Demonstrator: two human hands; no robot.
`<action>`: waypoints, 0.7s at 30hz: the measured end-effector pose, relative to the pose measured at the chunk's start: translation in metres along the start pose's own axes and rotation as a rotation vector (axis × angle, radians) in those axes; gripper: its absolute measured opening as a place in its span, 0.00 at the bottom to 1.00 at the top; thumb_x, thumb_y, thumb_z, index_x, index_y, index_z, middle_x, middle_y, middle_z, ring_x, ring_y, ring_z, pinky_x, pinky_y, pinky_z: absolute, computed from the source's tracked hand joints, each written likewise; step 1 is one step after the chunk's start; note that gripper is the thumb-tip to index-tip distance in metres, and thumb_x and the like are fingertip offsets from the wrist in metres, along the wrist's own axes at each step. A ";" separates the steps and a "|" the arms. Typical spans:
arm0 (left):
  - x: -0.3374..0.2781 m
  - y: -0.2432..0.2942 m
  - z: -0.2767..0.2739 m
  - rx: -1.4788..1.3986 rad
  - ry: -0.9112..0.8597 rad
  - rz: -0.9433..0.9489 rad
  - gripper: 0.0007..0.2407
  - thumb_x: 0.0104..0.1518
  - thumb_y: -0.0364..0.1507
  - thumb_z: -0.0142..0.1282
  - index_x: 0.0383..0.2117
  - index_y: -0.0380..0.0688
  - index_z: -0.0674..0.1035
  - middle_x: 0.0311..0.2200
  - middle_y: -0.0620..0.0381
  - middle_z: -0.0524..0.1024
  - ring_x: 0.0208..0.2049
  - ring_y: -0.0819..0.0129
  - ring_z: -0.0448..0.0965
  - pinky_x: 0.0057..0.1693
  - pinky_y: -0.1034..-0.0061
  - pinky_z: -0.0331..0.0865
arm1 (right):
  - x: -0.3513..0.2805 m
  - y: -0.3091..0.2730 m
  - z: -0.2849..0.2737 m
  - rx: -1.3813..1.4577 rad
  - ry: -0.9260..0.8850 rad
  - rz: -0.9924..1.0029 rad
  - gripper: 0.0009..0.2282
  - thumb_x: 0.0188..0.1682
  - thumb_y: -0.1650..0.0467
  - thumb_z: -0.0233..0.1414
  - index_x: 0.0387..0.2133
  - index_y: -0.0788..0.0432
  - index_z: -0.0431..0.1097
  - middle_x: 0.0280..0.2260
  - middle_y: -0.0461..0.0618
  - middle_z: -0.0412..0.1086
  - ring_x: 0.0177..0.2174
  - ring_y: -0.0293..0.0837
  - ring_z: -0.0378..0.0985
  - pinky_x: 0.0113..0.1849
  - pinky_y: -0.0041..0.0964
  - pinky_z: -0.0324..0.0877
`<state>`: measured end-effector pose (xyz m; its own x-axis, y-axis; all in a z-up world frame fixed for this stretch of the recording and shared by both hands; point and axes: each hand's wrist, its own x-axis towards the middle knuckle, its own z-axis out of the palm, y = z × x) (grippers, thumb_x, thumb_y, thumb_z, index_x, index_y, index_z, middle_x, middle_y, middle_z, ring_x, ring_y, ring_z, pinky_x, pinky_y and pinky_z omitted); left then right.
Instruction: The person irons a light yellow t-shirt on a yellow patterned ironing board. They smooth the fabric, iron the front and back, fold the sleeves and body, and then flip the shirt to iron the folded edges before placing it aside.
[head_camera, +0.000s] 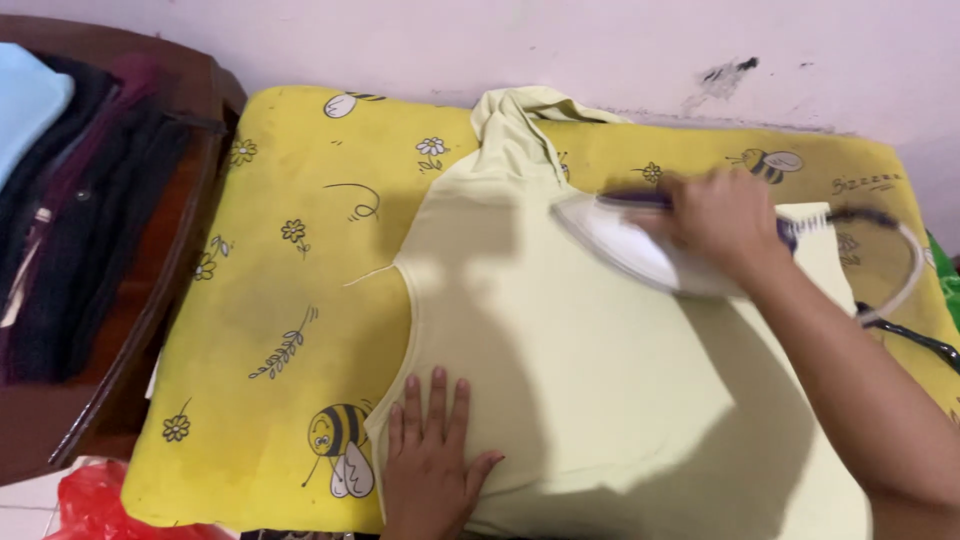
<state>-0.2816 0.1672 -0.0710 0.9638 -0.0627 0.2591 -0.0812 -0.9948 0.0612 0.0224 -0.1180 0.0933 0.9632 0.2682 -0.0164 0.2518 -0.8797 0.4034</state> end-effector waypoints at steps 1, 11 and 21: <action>-0.001 0.000 0.000 -0.003 -0.002 0.007 0.41 0.54 0.62 0.44 0.72 0.54 0.54 0.75 0.51 0.46 0.74 0.44 0.45 0.70 0.53 0.47 | 0.015 0.010 0.007 0.000 -0.005 0.006 0.34 0.46 0.33 0.38 0.37 0.45 0.75 0.21 0.55 0.74 0.27 0.58 0.82 0.26 0.52 0.75; -0.001 0.000 0.010 0.024 0.056 -0.005 0.38 0.54 0.62 0.37 0.71 0.58 0.58 0.74 0.54 0.52 0.73 0.45 0.53 0.69 0.52 0.54 | -0.105 0.041 0.005 0.063 -0.235 0.078 0.29 0.42 0.36 0.43 0.37 0.41 0.73 0.24 0.52 0.76 0.29 0.57 0.82 0.33 0.49 0.74; -0.012 -0.010 0.049 0.085 0.152 -0.021 0.39 0.52 0.63 0.32 0.69 0.59 0.63 0.73 0.57 0.58 0.72 0.47 0.59 0.64 0.50 0.64 | -0.089 0.206 0.116 -0.108 -0.134 0.580 0.41 0.45 0.29 0.38 0.45 0.46 0.80 0.33 0.57 0.83 0.35 0.59 0.88 0.36 0.48 0.79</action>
<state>-0.2803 0.1742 -0.1224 0.9152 -0.0352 0.4016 -0.0333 -0.9994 -0.0116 -0.0009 -0.3686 0.0716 0.9459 -0.3009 0.1217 -0.3218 -0.8209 0.4717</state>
